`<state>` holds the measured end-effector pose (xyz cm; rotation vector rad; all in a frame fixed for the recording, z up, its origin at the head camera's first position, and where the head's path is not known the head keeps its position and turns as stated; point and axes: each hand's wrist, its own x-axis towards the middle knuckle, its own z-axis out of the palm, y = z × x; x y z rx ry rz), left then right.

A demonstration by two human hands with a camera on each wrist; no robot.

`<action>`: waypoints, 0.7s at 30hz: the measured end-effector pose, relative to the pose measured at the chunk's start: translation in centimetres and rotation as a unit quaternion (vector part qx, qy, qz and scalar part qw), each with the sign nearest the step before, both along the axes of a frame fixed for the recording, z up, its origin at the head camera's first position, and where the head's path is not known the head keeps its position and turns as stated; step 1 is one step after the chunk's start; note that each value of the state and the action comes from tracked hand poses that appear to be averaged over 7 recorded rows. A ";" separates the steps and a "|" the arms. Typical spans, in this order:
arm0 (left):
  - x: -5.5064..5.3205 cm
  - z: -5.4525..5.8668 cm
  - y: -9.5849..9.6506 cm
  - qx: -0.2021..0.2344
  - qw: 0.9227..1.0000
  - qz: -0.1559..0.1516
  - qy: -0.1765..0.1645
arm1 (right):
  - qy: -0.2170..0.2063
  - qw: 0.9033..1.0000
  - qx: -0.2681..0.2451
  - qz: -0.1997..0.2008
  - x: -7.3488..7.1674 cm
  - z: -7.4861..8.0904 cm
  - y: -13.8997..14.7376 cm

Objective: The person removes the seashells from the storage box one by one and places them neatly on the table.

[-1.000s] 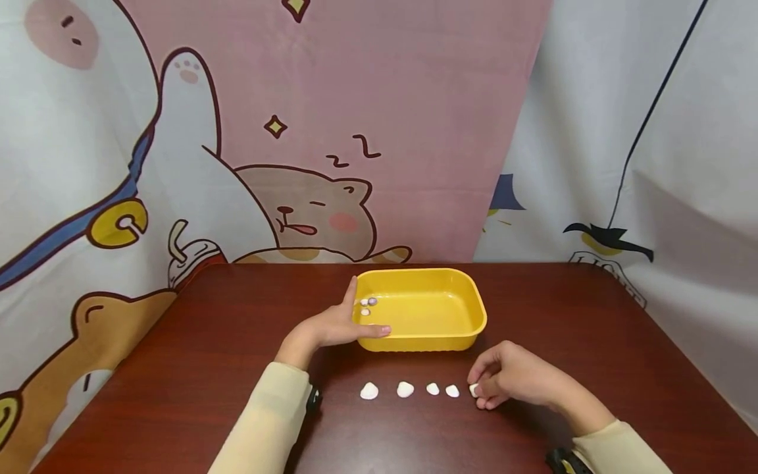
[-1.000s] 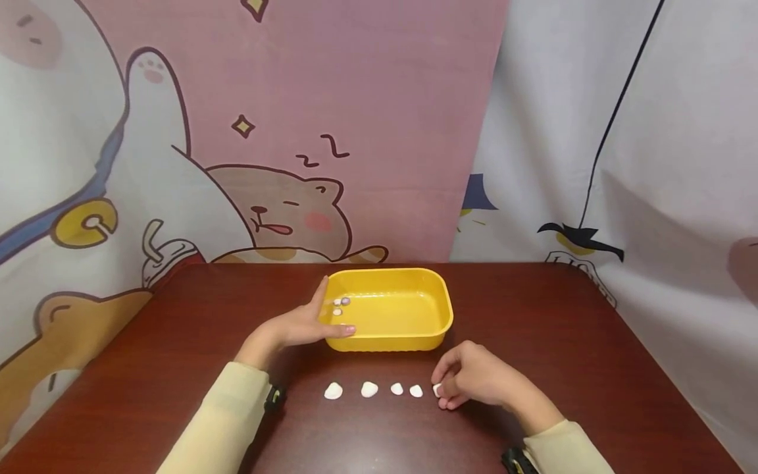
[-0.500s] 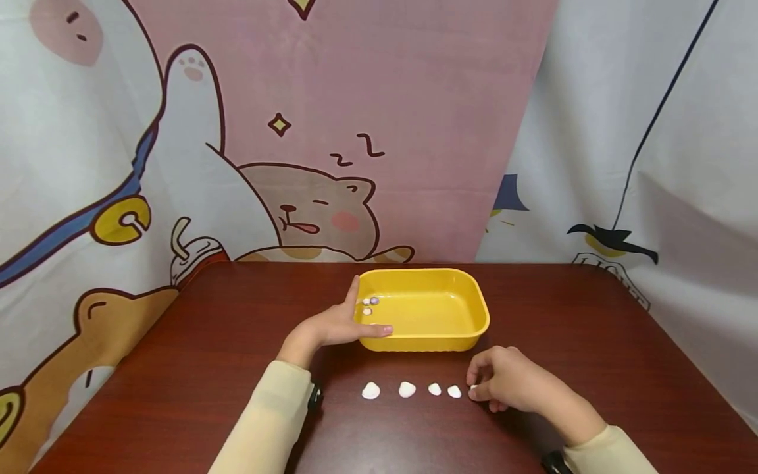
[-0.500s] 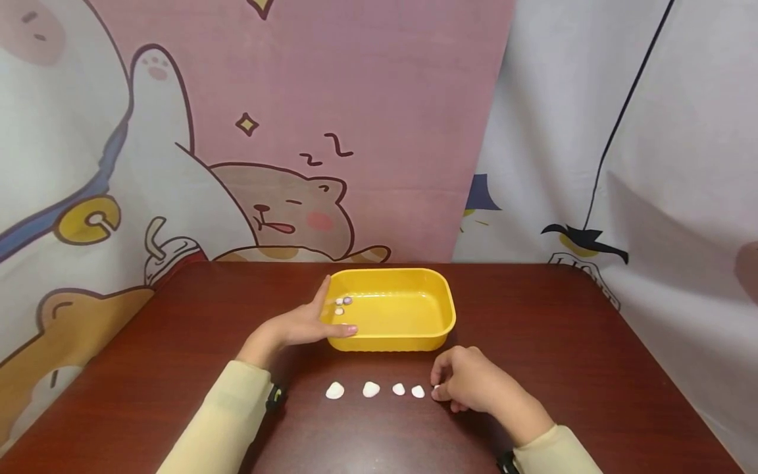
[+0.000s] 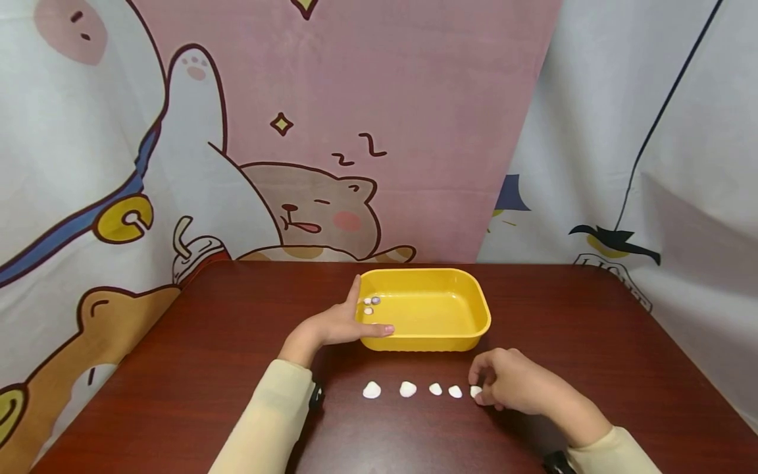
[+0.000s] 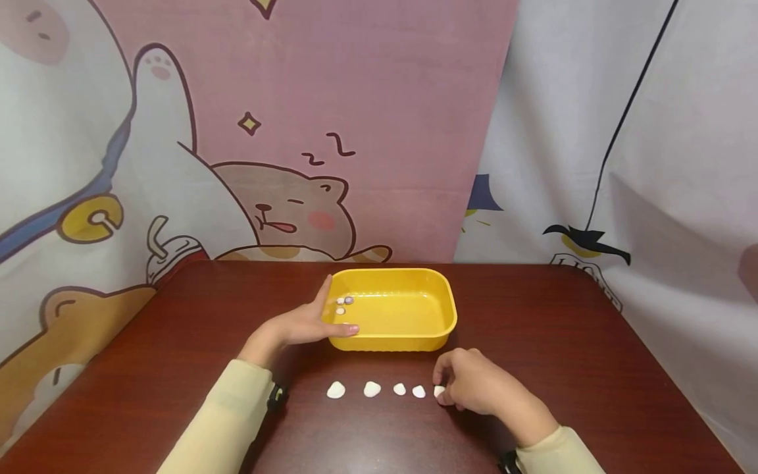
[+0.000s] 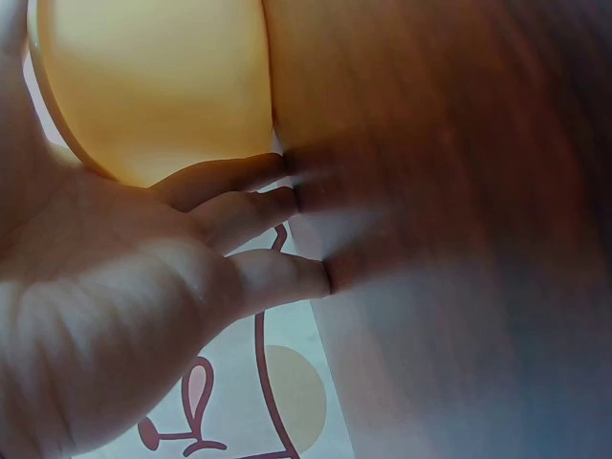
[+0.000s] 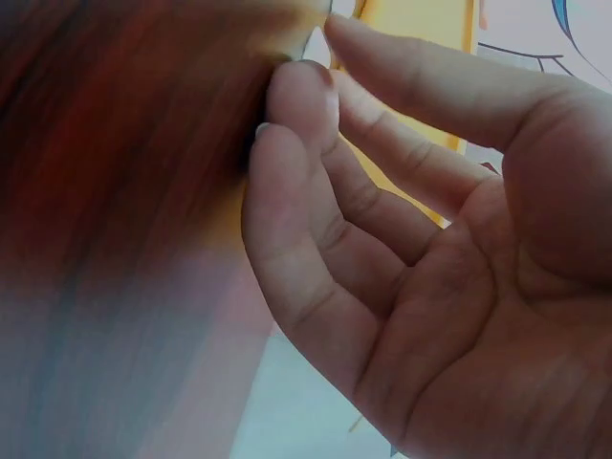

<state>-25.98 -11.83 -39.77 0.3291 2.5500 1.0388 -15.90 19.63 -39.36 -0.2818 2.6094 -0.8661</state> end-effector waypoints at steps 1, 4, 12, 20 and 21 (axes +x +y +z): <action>0.0 0.0 0.0 -0.001 1.000 0.001 0.000 | 0.004 1.000 0.001 0.002 0.0 -0.1 0.0; 0.0 0.0 0.0 -0.002 1.000 0.001 0.000 | 0.020 1.000 0.004 0.011 0.1 -0.3 -0.1; 0.2 0.1 0.1 -0.002 1.000 0.003 0.001 | 0.026 1.000 -0.005 0.000 0.0 -0.5 -0.4; 0.1 0.0 0.0 0.004 1.000 -0.001 -0.001 | -0.037 0.996 -0.081 0.025 -0.4 1.0 0.2; 0.1 0.0 -0.1 0.004 1.000 -0.002 0.001 | -0.043 0.994 -0.097 0.032 -0.4 1.6 0.2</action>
